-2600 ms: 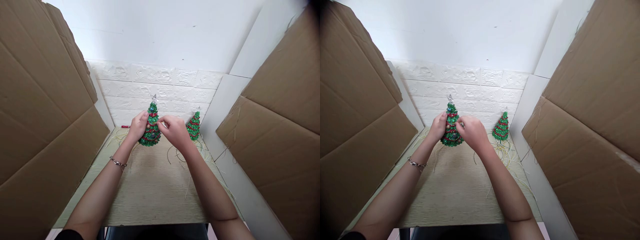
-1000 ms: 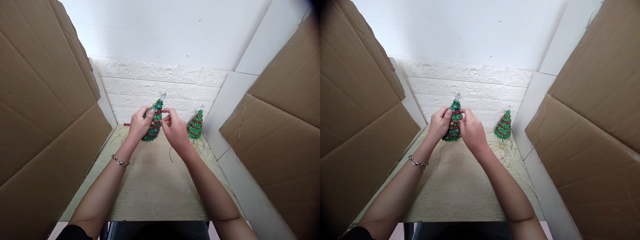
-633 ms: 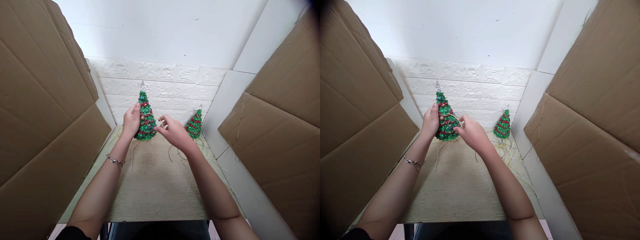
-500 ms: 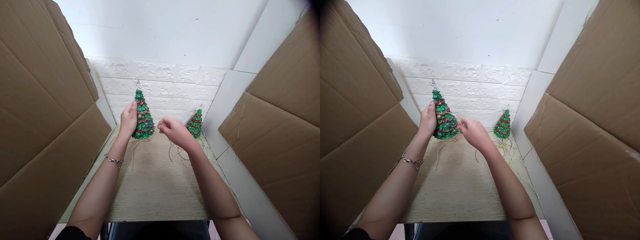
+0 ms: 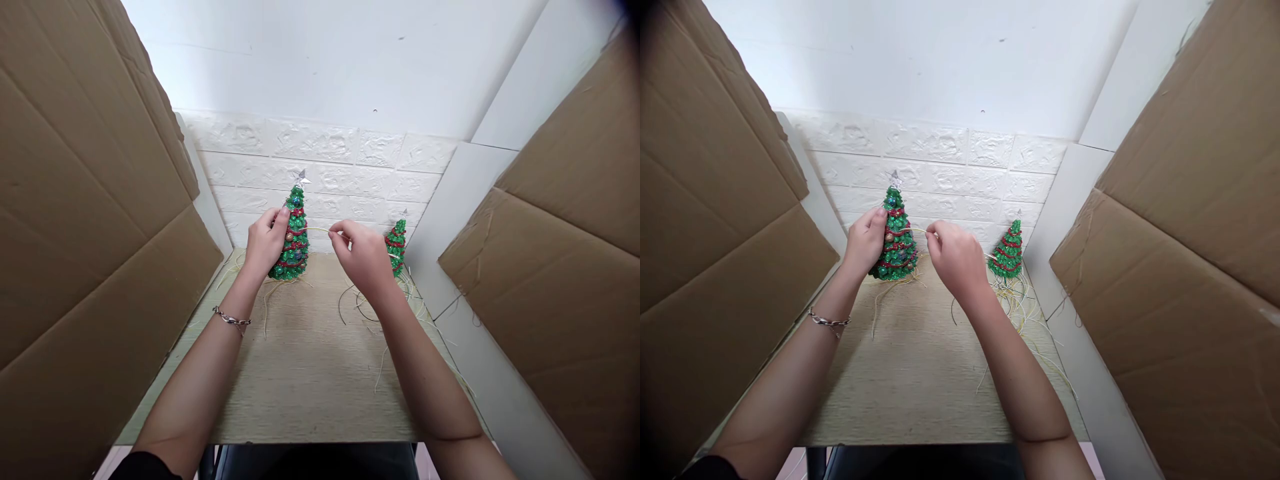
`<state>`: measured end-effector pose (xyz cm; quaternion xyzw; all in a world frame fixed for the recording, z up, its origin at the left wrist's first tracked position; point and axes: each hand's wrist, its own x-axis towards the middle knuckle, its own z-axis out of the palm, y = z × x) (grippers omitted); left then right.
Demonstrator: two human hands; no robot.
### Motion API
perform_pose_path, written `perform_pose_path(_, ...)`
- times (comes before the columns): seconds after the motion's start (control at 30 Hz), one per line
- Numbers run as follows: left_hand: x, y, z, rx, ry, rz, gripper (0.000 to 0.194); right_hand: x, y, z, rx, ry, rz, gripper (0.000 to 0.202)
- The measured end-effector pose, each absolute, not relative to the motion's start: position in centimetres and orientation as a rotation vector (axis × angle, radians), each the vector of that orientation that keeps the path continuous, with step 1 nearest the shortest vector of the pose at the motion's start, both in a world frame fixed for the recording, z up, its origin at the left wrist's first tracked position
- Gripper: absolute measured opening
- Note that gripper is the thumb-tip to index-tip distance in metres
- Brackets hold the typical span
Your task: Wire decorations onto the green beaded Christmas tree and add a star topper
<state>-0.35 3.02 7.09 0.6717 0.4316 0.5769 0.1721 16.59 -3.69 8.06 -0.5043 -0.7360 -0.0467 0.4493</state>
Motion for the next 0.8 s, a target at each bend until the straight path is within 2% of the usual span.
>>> perform_pose_path(0.27,1.0,2.6,6.6,1.981,1.116,1.489,0.045,15.1,-3.2,7.3,-1.277,-2.009,-0.194,0.022)
perform_pose_path(0.5,0.0,4.2,6.5,1.682,1.099,1.583,0.053,16.8,-4.6,8.8,-1.386,-2.074,-0.023,0.029)
perform_pose_path(0.8,-1.5,4.9,6.6,1.596,1.115,1.64,0.051,19.5,-4.9,9.6,-1.355,-1.949,0.081,0.019)
